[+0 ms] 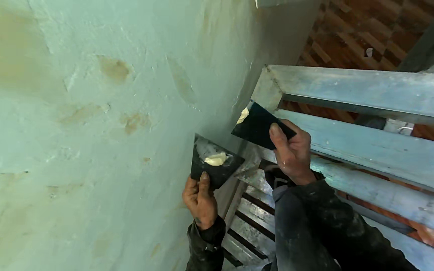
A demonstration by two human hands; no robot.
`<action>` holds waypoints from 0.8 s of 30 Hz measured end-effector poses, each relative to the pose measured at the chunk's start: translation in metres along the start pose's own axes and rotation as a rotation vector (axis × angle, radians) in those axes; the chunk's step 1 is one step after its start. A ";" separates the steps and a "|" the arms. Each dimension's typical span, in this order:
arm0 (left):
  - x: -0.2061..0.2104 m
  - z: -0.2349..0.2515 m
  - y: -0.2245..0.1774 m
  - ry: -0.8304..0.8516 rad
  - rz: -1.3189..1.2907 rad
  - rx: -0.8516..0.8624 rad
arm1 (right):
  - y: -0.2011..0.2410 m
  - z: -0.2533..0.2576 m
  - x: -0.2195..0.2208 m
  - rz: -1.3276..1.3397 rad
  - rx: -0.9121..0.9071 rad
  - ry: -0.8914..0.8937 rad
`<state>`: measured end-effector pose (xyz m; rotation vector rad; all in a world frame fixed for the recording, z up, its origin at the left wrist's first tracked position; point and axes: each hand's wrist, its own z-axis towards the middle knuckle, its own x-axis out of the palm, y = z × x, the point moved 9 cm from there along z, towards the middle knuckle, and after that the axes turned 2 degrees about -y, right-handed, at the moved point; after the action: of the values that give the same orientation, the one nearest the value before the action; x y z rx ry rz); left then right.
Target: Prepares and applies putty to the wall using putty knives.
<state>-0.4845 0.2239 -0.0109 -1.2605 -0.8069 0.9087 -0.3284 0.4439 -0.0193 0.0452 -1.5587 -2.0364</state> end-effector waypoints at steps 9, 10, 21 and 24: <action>0.030 0.009 0.011 -0.015 -0.294 -0.314 | -0.005 -0.019 0.017 -0.548 -0.232 0.468; 0.029 0.009 0.012 -0.010 -0.290 -0.301 | -0.008 -0.017 0.009 -0.608 -0.195 0.477; 0.035 0.005 -0.005 0.156 0.193 0.402 | -0.060 -0.062 0.026 0.627 1.009 -0.239; 0.033 0.004 0.007 0.261 0.421 0.508 | -0.061 -0.058 0.039 0.703 0.994 -0.236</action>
<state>-0.4746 0.2558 -0.0168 -1.0748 -0.0821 1.1645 -0.3652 0.3851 -0.0808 -0.3272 -2.1798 -0.6458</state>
